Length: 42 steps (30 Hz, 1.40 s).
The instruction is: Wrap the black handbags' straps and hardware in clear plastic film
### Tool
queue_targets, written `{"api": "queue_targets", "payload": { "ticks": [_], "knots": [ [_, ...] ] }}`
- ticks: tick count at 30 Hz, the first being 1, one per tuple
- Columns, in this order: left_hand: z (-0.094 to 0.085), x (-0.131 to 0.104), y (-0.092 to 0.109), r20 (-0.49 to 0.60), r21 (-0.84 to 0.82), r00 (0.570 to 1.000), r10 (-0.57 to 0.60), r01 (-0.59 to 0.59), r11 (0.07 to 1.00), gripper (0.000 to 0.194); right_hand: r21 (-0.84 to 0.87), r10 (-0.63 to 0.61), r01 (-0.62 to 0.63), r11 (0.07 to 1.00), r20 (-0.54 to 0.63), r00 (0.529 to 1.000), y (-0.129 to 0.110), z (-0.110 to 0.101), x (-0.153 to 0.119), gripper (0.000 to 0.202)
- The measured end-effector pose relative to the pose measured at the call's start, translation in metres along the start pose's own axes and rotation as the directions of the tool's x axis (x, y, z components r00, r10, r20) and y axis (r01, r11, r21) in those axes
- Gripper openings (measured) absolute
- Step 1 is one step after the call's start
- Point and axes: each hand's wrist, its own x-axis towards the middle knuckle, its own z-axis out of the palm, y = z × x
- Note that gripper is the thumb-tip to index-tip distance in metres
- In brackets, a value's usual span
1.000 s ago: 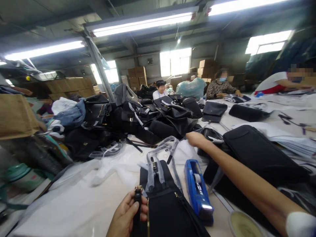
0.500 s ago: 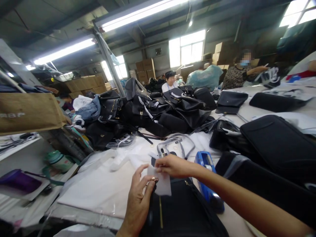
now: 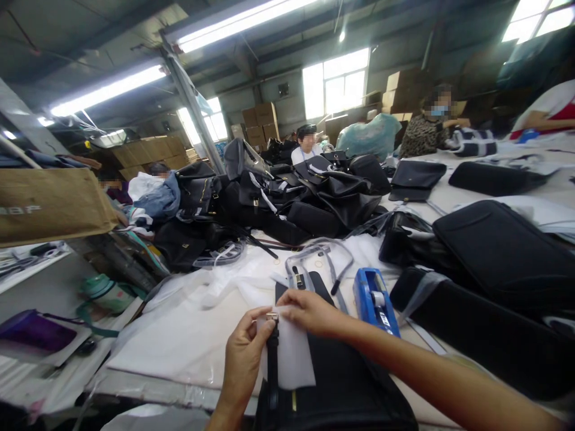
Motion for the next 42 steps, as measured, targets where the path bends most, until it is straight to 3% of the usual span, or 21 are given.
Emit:
{"api": "queue_targets", "payload": {
  "ticks": [1,3,5,6,13,18,21,25,36,42],
  "knots": [
    [0.001,0.001,0.000,-0.019,-0.040,1.000,-0.025,0.024,0.999,0.036,0.191,0.083,-0.082,0.978,-0.001,0.997,0.004,0.001,-0.008,0.032],
    [0.003,0.002,0.000,-0.046,-0.133,0.997,-0.057,0.050,0.990,0.047,0.535,0.197,-0.211,0.818,0.084,0.977,0.010,0.002,-0.021,0.051],
    [0.006,0.003,0.001,-0.054,-0.218,0.994,-0.094,0.080,0.973,0.054,0.684,0.225,-0.254,0.684,0.134,0.965,0.013,0.002,-0.030,0.052],
    [0.007,0.002,0.001,-0.045,-0.256,0.992,-0.119,0.104,0.961,0.054,0.695,0.239,-0.253,0.673,0.118,0.964,0.014,0.003,-0.033,0.046],
    [0.009,-0.013,0.002,0.210,-0.433,0.954,-0.215,0.288,0.854,0.038,0.575,0.275,-0.229,0.786,0.007,0.961,0.011,0.021,-0.020,0.028],
    [-0.002,-0.022,-0.006,0.241,-0.611,0.923,-0.300,0.385,0.692,0.040,0.402,0.178,-0.137,0.905,-0.067,0.982,0.011,0.031,-0.005,0.013],
    [-0.007,-0.024,-0.008,0.278,-0.648,0.888,-0.367,0.456,0.611,0.042,0.151,0.090,-0.064,0.987,-0.172,0.981,0.010,0.033,-0.001,0.011],
    [-0.006,-0.026,-0.004,0.225,-0.663,0.879,-0.420,0.454,0.595,0.048,-0.127,-0.049,0.017,0.992,-0.251,0.967,0.009,0.037,-0.001,0.012],
    [0.005,-0.020,0.004,0.130,-0.631,0.836,-0.533,0.484,0.606,0.060,-0.134,-0.021,-0.015,0.991,-0.261,0.965,0.005,0.045,-0.002,0.004],
    [0.015,-0.018,0.006,0.057,-0.639,0.851,-0.522,0.433,0.636,0.058,-0.124,-0.034,-0.003,0.992,-0.293,0.956,0.008,0.047,-0.005,0.004]
  ]
}}
